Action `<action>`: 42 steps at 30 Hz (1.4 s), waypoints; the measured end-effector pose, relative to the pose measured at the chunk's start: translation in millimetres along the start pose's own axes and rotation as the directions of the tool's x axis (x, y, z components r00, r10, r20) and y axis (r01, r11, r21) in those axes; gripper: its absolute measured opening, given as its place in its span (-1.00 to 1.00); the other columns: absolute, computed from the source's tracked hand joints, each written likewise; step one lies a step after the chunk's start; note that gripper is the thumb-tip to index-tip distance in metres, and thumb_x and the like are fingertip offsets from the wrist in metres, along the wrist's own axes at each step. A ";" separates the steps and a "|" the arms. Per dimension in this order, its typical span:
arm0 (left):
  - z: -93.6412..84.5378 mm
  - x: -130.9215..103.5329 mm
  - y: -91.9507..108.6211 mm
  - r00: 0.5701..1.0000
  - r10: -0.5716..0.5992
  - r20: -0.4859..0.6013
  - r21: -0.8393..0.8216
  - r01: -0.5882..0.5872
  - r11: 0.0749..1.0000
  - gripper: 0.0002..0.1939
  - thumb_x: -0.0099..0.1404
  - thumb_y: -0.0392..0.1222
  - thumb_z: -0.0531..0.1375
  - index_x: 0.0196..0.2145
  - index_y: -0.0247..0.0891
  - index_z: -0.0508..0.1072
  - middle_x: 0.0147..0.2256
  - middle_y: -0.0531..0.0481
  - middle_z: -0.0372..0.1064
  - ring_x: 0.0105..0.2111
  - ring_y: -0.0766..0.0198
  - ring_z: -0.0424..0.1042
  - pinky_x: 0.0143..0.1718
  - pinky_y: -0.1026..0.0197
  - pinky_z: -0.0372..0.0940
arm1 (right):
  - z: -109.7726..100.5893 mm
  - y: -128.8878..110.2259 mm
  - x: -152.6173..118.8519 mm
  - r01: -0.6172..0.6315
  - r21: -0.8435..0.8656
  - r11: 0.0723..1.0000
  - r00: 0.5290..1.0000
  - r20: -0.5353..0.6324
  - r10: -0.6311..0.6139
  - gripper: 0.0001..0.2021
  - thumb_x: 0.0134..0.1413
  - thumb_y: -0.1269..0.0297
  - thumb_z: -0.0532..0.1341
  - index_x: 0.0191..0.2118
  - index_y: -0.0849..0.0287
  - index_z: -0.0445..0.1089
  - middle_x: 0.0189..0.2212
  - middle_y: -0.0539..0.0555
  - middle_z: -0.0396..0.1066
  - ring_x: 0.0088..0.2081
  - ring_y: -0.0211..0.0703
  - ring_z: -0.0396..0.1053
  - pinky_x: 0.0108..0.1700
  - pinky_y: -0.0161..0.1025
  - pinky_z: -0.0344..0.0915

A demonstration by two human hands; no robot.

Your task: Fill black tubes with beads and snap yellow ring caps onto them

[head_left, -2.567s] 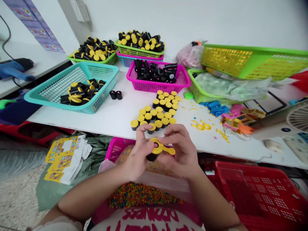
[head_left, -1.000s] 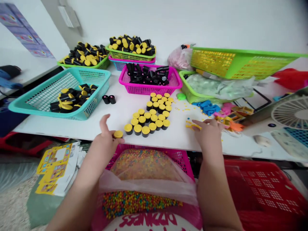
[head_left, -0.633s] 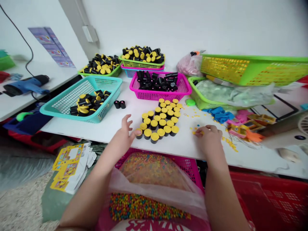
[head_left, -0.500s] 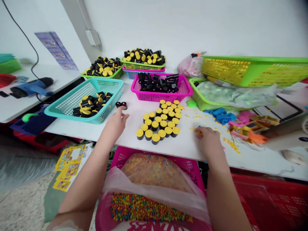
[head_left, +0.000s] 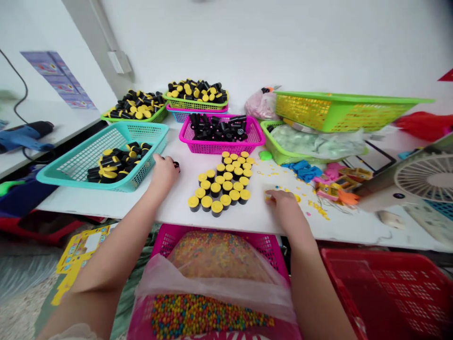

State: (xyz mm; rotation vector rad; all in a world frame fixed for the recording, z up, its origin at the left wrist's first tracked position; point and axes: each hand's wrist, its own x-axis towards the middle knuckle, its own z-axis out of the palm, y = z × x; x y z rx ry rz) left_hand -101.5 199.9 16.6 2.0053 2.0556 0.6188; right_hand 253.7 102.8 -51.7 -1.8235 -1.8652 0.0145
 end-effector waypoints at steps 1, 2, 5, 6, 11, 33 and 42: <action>-2.0 -2.7 0.5 1.000 -0.008 0.008 0.026 0.008 1.000 -0.59 0.23 -0.16 0.18 -0.04 -0.51 0.36 -0.10 -0.45 0.35 0.15 -0.25 0.22 0.12 -0.09 0.20 | -1.3 -1.7 -0.4 0.006 0.013 1.000 1.000 -0.004 -0.006 -0.77 0.03 0.46 0.14 -0.26 0.19 0.55 -0.31 0.23 0.53 -0.23 0.06 0.36 -0.05 0.01 0.29; -4.1 -6.2 0.9 0.999 -0.016 0.028 0.033 0.015 0.999 -0.59 0.19 -0.13 0.22 -0.08 -0.47 0.39 -0.12 -0.42 0.38 0.15 -0.25 0.23 0.12 -0.08 0.20 | -3.4 -3.7 -0.7 0.007 0.025 1.000 1.000 -0.013 -0.007 -0.77 0.03 0.47 0.13 -0.28 0.20 0.54 -0.32 0.25 0.52 -0.23 0.07 0.37 -0.05 0.02 0.30; -10.2 -19.7 0.6 0.988 -0.043 0.145 0.027 0.040 0.999 -0.62 0.10 -0.04 0.30 -0.18 -0.33 0.43 -0.20 -0.27 0.48 -0.06 -0.15 0.44 -0.01 -0.04 0.31 | -14.7 -13.5 -2.0 0.000 0.098 0.995 0.998 -0.067 0.007 -0.83 0.05 0.44 0.14 -0.29 0.21 0.48 -0.36 0.21 0.49 -0.28 0.02 0.38 -0.11 0.01 0.34; -12.2 -24.3 0.0 0.981 -0.045 0.190 0.015 0.043 0.999 -0.63 0.09 -0.03 0.31 -0.20 -0.29 0.43 -0.22 -0.21 0.51 -0.14 -0.08 0.49 -0.07 0.01 0.34 | -19.3 -18.9 -2.7 -0.005 0.197 0.980 0.995 -0.098 0.025 -0.87 0.08 0.40 0.15 -0.28 0.19 0.45 -0.39 0.16 0.48 -0.33 -0.03 0.38 -0.17 -0.04 0.36; -31.3 -50.3 2.7 0.974 0.004 0.226 -0.133 0.026 0.991 -0.67 0.11 -0.07 0.30 -0.19 -0.24 0.42 -0.21 -0.10 0.56 -0.20 0.10 0.53 -0.12 0.13 0.37 | -38.4 -64.7 -11.8 0.047 0.862 0.505 0.974 -0.152 0.170 -0.82 0.11 0.18 0.30 -0.29 0.11 0.31 -0.45 -0.04 0.43 -0.48 -0.26 0.38 -0.46 -0.32 0.36; -21.9 -199.9 74.3 0.749 0.654 -0.105 -0.936 -0.296 0.189 -0.53 0.51 -0.12 -0.08 0.26 0.13 -0.20 0.10 -0.11 0.14 0.07 0.18 0.28 0.15 -0.09 0.20 | -63.9 -129.4 -73.7 0.738 0.605 0.300 0.655 -0.534 -0.534 -0.50 0.20 0.57 0.21 0.22 0.08 0.31 0.11 0.01 0.44 0.19 -0.08 0.35 0.05 -0.14 0.54; -20.5 -199.8 78.3 0.794 0.595 0.123 -0.986 0.168 -0.021 -0.72 0.52 -0.06 -0.07 0.15 0.12 0.03 -0.05 0.03 0.18 -0.18 0.41 0.29 -0.21 0.36 0.29 | -54.2 -136.6 -69.1 0.753 0.513 0.412 0.656 -0.528 -0.540 -0.44 0.18 0.44 0.24 0.27 -0.07 0.22 -0.06 0.02 0.49 0.08 -0.12 0.44 0.19 -0.02 0.42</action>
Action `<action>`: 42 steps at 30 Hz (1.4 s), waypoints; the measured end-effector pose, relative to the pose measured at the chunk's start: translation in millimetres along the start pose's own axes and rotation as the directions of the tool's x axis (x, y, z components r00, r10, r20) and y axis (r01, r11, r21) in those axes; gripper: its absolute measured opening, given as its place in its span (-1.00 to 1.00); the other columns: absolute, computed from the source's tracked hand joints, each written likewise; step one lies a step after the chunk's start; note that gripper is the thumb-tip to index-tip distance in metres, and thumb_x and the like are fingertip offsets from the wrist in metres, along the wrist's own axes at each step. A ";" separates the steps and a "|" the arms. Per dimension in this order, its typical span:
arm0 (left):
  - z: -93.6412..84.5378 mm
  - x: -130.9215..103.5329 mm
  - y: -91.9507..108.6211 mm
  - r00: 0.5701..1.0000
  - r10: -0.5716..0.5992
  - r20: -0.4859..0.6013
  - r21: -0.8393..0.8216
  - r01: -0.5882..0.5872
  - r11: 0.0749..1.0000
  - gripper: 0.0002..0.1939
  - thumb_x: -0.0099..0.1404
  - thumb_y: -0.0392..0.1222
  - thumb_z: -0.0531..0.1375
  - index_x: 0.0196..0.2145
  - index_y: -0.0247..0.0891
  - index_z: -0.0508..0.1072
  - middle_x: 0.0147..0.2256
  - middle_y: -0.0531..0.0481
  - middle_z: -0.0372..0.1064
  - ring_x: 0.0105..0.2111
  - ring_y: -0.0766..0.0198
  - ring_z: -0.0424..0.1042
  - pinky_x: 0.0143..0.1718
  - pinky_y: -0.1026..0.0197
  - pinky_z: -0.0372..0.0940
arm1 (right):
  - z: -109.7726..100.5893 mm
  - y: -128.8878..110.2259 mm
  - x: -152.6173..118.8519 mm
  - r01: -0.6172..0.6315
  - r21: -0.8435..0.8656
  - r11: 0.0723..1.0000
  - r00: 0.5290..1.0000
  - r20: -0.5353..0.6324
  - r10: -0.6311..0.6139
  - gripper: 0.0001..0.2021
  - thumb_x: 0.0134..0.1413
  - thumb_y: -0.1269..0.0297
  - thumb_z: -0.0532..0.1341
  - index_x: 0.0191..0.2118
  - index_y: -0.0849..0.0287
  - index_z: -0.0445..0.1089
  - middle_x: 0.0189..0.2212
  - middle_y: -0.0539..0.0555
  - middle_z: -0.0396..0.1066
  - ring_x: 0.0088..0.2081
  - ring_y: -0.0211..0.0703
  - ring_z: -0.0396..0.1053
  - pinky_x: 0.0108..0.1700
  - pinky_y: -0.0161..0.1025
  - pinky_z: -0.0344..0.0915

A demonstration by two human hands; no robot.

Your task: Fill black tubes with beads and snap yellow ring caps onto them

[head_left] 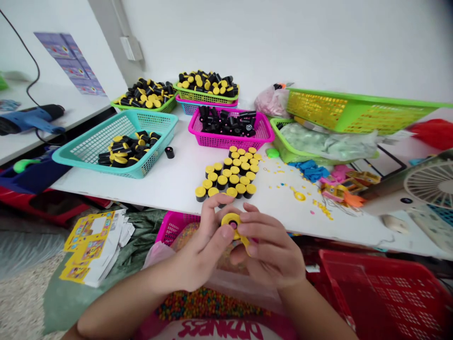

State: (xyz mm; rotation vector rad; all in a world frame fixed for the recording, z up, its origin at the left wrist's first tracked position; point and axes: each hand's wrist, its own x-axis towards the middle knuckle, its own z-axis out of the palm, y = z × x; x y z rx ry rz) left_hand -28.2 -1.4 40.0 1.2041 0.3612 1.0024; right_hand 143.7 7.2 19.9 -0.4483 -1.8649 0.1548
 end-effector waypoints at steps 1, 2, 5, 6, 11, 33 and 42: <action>0.0 0.6 0.1 0.999 -0.046 -0.008 -0.090 0.045 0.995 -0.73 0.51 -0.04 -0.04 0.13 0.12 0.06 -0.08 0.05 0.19 -0.26 0.44 0.29 -0.33 0.43 0.25 | 2.4 1.2 4.6 -0.007 -0.021 1.000 1.000 0.005 0.007 -0.43 0.14 0.44 0.26 0.25 -0.02 0.24 -0.06 0.06 0.46 0.08 -0.09 0.43 0.21 0.01 0.40; 0.2 1.4 0.3 0.995 -0.100 -0.017 -0.173 0.096 0.980 -0.73 0.49 -0.01 0.00 0.11 0.11 0.09 -0.11 0.07 0.19 -0.32 0.47 0.28 -0.39 0.47 0.21 | 4.8 2.1 8.2 -0.033 -0.043 0.999 0.999 0.020 0.034 -0.43 0.09 0.45 0.27 0.23 0.05 0.26 -0.05 0.11 0.43 0.08 -0.06 0.41 0.20 0.00 0.40; 1.8 5.1 1.1 0.962 -0.268 -0.056 -0.386 0.227 0.894 -0.61 0.37 0.06 0.18 0.08 0.08 0.15 -0.17 0.11 0.23 -0.36 0.49 0.30 -0.39 0.48 0.23 | 11.5 2.8 11.3 -0.081 -0.092 0.992 0.996 0.035 0.085 -0.45 0.00 0.53 0.22 0.17 0.18 0.30 -0.04 0.18 0.38 0.07 -0.04 0.40 0.16 -0.08 0.43; 2.7 6.5 1.6 0.948 -0.309 -0.072 -0.449 0.246 0.859 -0.55 0.32 0.06 0.24 0.07 0.07 0.17 -0.19 0.11 0.25 -0.35 0.47 0.33 -0.37 0.47 0.26 | 13.5 2.6 10.3 -0.077 -0.092 0.993 0.997 0.014 0.079 -0.45 0.00 0.54 0.21 0.16 0.18 0.31 -0.03 0.18 0.38 0.06 -0.03 0.40 0.15 -0.08 0.43; 8.6 14.4 5.5 0.898 -0.420 -0.130 -0.644 0.245 0.724 -0.51 0.15 -0.05 0.37 -0.01 -0.05 0.31 -0.20 0.13 0.33 -0.36 0.43 0.38 -0.40 0.43 0.31 | 19.2 0.0 3.4 -0.081 -0.078 0.994 0.995 -0.062 0.077 -0.51 0.07 0.47 0.16 0.16 0.22 0.32 0.00 0.20 0.40 0.07 0.08 0.41 0.13 0.06 0.42; -2.2 3.5 -8.1 0.994 -0.011 -0.111 -0.057 0.004 0.998 -0.73 0.43 -0.05 0.12 0.01 0.00 0.12 0.02 0.05 0.32 0.02 0.31 0.37 0.08 0.16 0.24 | -6.8 6.1 9.5 -0.420 0.454 0.786 0.901 0.104 0.422 -0.76 0.12 0.28 0.34 -0.07 -0.09 0.54 -0.05 0.10 0.39 0.03 -0.03 0.42 0.07 -0.02 0.44; -22.3 4.3 11.9 0.974 0.189 0.125 0.918 -0.185 0.350 -0.84 0.30 -0.31 0.16 -0.20 -0.08 0.44 -0.06 -0.04 0.45 0.06 0.06 0.33 0.07 0.00 0.10 | 13.8 8.9 -3.8 -0.730 0.658 0.185 0.573 0.441 0.691 -0.58 -0.08 0.08 0.45 -0.11 0.19 0.51 -0.25 0.11 0.55 -0.28 -0.17 0.52 -0.24 -0.22 0.49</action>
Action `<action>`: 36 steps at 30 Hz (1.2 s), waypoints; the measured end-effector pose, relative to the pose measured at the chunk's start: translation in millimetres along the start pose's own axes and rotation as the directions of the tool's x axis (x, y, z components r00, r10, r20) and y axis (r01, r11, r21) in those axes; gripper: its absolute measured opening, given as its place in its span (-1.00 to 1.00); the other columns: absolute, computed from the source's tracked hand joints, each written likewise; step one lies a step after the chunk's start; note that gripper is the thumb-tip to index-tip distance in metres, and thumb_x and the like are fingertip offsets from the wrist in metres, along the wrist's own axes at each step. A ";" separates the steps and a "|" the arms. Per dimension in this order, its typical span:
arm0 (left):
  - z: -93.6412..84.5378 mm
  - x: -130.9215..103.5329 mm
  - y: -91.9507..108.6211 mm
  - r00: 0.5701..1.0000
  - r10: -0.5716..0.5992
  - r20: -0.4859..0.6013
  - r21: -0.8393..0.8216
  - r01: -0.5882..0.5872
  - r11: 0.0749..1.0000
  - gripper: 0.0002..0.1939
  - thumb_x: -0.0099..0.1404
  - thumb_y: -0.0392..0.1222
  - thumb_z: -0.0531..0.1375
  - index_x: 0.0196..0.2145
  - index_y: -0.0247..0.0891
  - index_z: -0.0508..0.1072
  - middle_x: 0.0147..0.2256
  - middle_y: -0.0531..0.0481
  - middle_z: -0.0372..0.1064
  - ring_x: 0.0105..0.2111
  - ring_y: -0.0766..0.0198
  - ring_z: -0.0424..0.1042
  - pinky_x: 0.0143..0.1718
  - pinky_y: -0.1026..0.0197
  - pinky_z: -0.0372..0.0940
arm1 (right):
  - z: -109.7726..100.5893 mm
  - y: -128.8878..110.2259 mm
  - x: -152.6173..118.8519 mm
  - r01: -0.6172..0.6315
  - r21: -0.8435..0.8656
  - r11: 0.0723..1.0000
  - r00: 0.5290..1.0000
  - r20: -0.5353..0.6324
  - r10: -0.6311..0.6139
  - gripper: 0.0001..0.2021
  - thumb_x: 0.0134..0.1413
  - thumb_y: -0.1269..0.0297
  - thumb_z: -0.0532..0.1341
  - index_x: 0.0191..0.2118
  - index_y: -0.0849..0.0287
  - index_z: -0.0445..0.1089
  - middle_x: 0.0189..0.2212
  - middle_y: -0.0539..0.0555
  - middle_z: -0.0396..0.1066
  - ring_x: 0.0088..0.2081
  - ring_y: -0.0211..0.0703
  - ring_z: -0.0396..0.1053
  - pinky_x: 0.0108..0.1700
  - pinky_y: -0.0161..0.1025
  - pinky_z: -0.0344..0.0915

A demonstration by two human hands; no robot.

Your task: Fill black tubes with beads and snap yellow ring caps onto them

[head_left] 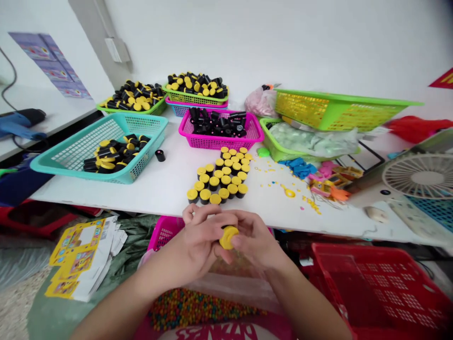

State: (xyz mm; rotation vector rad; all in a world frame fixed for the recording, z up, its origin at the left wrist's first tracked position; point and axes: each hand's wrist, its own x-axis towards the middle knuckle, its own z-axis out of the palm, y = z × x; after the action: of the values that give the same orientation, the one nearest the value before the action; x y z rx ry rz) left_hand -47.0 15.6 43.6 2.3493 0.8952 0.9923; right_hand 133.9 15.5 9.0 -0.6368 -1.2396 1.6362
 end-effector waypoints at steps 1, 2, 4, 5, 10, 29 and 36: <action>0.2 0.2 -1.1 1.000 0.022 0.019 0.019 -0.022 1.000 -0.80 0.30 -0.35 0.13 -0.23 -0.06 0.46 -0.06 0.00 0.47 0.04 0.09 0.35 0.07 0.00 0.08 | 0.8 3.1 1.4 0.010 -0.005 1.000 1.000 -0.028 -0.010 -0.55 -0.12 0.08 0.47 -0.10 0.19 0.51 -0.27 0.09 0.55 -0.31 -0.18 0.51 -0.25 -0.23 0.48; 0.8 0.0 -2.4 0.999 0.027 0.033 0.026 -0.028 0.999 -0.76 0.30 -0.38 0.11 -0.24 -0.04 0.48 -0.06 0.03 0.48 0.04 0.10 0.36 0.09 0.00 0.07 | 0.6 5.4 3.5 0.025 -0.033 0.999 0.999 -0.043 -0.027 -0.53 -0.13 0.08 0.47 -0.08 0.19 0.49 -0.26 0.09 0.56 -0.30 -0.19 0.51 -0.23 -0.22 0.48; 1.9 -1.5 -5.8 1.000 -0.012 0.017 0.015 0.012 1.000 -0.73 0.29 -0.37 0.13 -0.20 -0.01 0.49 -0.02 0.05 0.49 0.08 0.09 0.35 0.15 -0.02 0.07 | -5.9 6.0 9.4 0.088 -0.161 0.983 0.994 -0.044 -0.096 -0.49 -0.07 0.09 0.43 0.03 0.15 0.44 -0.15 0.14 0.54 -0.22 -0.16 0.52 -0.18 -0.18 0.49; 1.9 -3.0 -8.4 0.998 -0.062 -0.018 0.010 0.062 0.998 -0.75 0.28 -0.34 0.17 -0.16 0.00 0.48 0.00 0.03 0.48 0.09 0.07 0.35 0.16 -0.03 0.10 | -13.9 3.6 12.4 0.136 -0.266 0.954 0.986 -0.060 -0.157 -0.45 -0.03 0.10 0.41 0.10 0.11 0.40 -0.07 0.16 0.51 -0.16 -0.14 0.50 -0.16 -0.15 0.49; -10.1 -13.6 -35.3 0.815 -0.500 -0.293 0.035 0.532 0.846 -0.37 0.27 -0.04 0.24 0.22 -0.12 0.08 -0.02 -0.19 0.46 -0.20 0.02 0.55 -0.16 -0.02 0.41 | -102.9 -28.8 12.7 -0.115 -0.933 0.341 0.632 -0.334 -0.699 -0.62 0.12 0.13 0.27 0.03 0.13 0.49 0.00 0.27 0.41 0.01 0.06 0.36 -0.02 0.06 0.38; -61.2 33.5 -110.1 0.699 -0.677 -0.230 0.320 0.711 0.626 -0.33 0.38 0.03 0.10 0.31 -0.29 0.00 0.05 -0.39 0.40 -0.03 -0.06 0.49 0.01 -0.05 0.33 | -158.8 -24.2 6.5 -0.434 -0.829 0.354 0.630 -0.560 -0.538 -0.62 0.07 0.11 0.15 -0.04 0.15 0.46 -0.40 0.11 0.45 -0.44 -0.08 0.37 -0.31 -0.12 0.29; -67.0 80.9 -185.5 0.553 -0.734 -0.395 0.419 0.819 0.392 -0.44 0.42 -0.15 0.08 0.27 -0.49 0.11 -0.09 -0.47 0.45 -0.06 -0.11 0.49 -0.06 -0.04 0.36 | -125.8 -26.6 -0.2 -0.035 -0.430 0.902 0.735 -0.623 -0.268 -0.60 -0.10 -0.01 0.38 -0.19 0.13 0.43 -0.53 -0.05 0.34 -0.53 -0.28 0.27 -0.46 -0.28 0.30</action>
State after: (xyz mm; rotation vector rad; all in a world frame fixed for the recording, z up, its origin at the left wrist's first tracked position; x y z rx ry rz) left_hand -126.7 210.9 13.4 1.7737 2.3556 0.4901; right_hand 248.5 70.4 -10.3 -1.2614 -1.0371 0.8710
